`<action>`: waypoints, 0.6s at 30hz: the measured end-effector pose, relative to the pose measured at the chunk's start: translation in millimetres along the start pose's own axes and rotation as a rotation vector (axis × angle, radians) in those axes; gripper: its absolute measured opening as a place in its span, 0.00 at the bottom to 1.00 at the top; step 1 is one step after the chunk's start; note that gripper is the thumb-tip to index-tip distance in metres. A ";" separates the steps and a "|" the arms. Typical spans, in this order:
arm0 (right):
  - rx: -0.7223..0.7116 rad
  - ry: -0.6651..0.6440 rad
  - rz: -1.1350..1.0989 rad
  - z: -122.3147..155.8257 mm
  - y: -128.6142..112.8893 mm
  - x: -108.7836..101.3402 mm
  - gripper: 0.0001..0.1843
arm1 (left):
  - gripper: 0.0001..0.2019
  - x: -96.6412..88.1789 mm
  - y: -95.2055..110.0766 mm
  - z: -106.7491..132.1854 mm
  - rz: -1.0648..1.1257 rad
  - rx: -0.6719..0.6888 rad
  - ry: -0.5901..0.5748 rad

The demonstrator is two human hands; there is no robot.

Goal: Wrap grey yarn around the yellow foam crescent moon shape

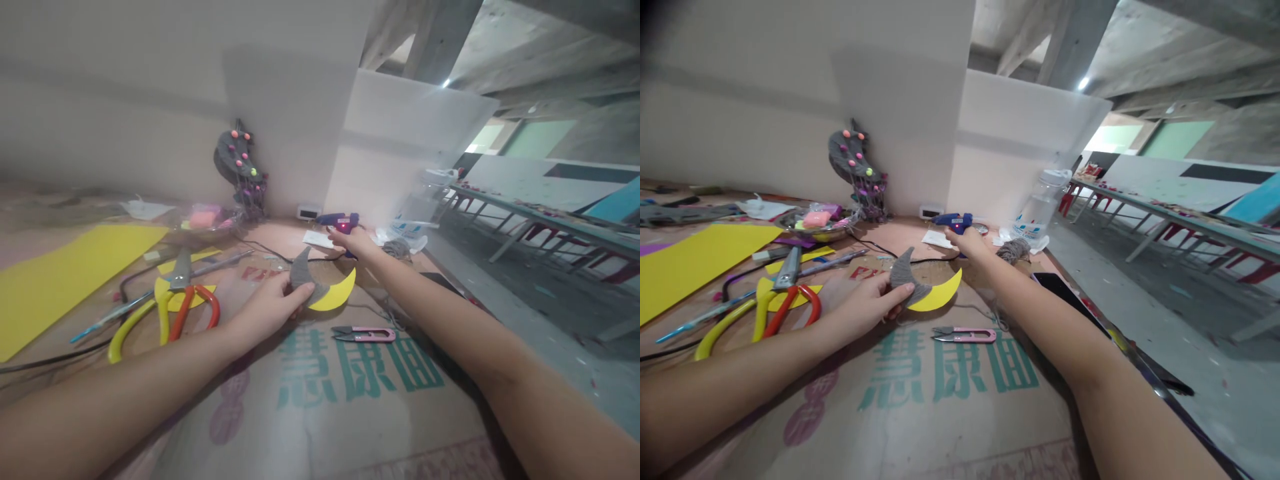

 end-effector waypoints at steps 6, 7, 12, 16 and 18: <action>-0.050 0.123 -0.153 44.2 -13.9 -36.6 0.17 | 0.17 0.8 -6.7 -2.2 0.107 -0.013 0.016; -0.054 0.139 -0.170 55.2 -15.5 -41.6 0.17 | 0.16 0.7 -8.1 -3.0 0.138 -0.015 0.025; -0.085 0.146 -0.206 106.6 -15.4 -51.2 0.19 | 0.15 -2.1 -12.5 -6.1 0.177 -0.025 0.061; -0.074 0.001 -0.131 128.3 -6.1 -36.2 0.18 | 0.16 -8.0 -12.3 -4.7 0.115 -0.021 0.103; -0.087 -0.040 -0.130 135.1 -6.0 -31.1 0.19 | 0.16 -9.6 -11.9 -4.2 0.093 -0.014 0.111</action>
Point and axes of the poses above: each hand's wrist, its own z-axis away from the middle knuckle, its own x-axis out of the palm, y = z × x, the point moved 7 cm from there along -z, towards the middle knuckle, and after that the axes turned 2 degrees about x, right-handed, at the moved point
